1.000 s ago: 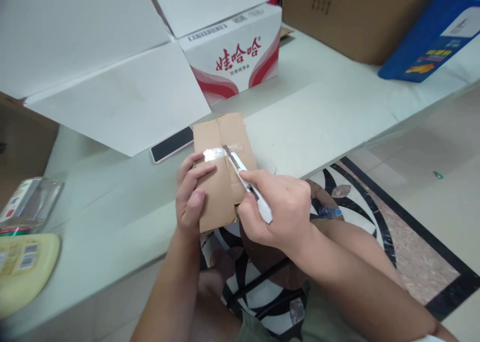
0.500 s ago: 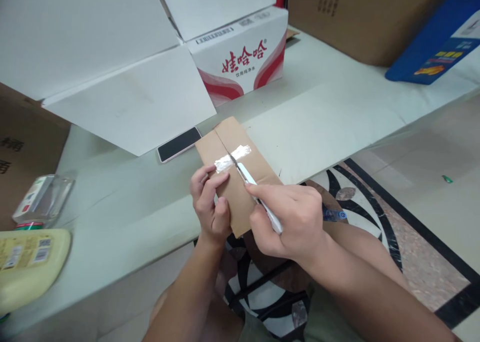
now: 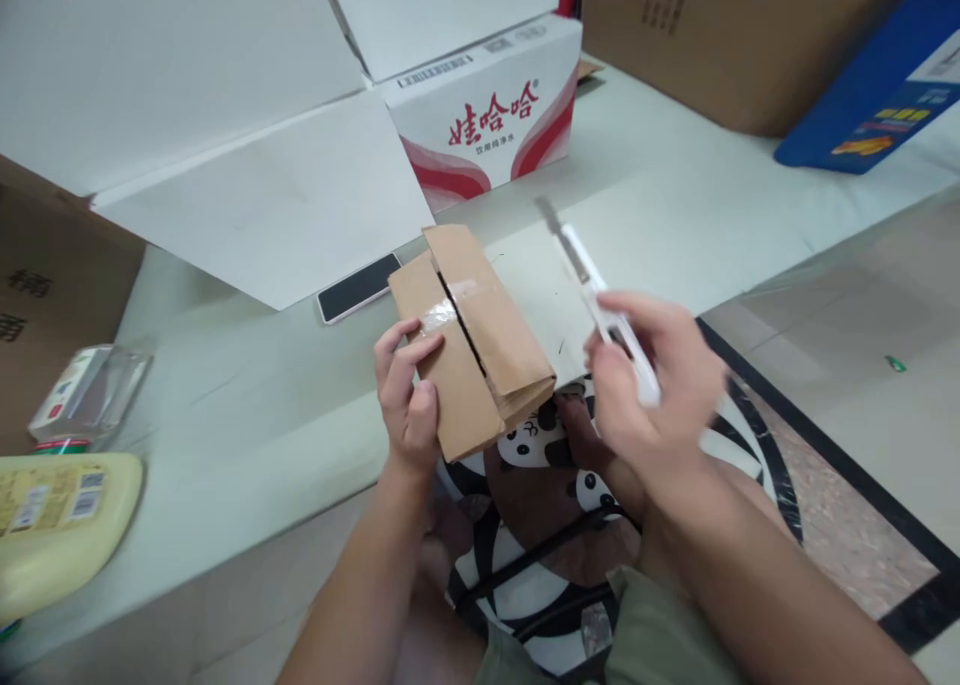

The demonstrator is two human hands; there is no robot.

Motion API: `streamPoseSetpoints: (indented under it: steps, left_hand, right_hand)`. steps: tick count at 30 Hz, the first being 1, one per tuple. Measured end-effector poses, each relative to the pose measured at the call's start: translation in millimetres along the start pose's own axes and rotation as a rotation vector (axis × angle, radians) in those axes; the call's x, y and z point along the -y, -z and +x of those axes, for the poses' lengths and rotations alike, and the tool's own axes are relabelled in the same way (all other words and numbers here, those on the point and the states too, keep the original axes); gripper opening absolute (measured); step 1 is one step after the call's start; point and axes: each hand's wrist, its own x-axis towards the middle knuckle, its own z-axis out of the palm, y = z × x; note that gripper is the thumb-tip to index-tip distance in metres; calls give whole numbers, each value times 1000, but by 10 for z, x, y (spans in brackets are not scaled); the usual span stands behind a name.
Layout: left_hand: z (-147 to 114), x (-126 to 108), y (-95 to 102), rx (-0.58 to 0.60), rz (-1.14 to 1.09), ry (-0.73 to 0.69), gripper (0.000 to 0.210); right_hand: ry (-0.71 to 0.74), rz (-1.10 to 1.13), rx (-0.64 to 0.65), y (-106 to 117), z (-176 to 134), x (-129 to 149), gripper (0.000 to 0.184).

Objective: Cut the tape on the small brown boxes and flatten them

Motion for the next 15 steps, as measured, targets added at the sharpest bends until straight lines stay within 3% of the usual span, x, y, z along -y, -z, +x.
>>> streamPoseSetpoints:
  steps: [1,2,5,8,11,15]
  left_hand:
    - [13,36,31,17,-5,10,36]
    - [29,74,64,33,-14,23,37]
    - [83,195,163,64,-77,91,37]
    - [129,325,226,0,-172,212,34]
    - [134,449,251,-117,-237,449,32]
    - [103,528,268,-215,-402,881,43]
  right_hand:
    - [-68,-63,-82,-89,21,-151,27]
    - [-130,-122,-68,-179,37,-305,27]
    - [-206,-290,170,-394,42,-694,33]
    - [-240,-423,403,-492,14,-864,43]
    - [-207,-439,544,-518,6,-852,54]
    - [-197,-455,563,-532,-19,-801,50]
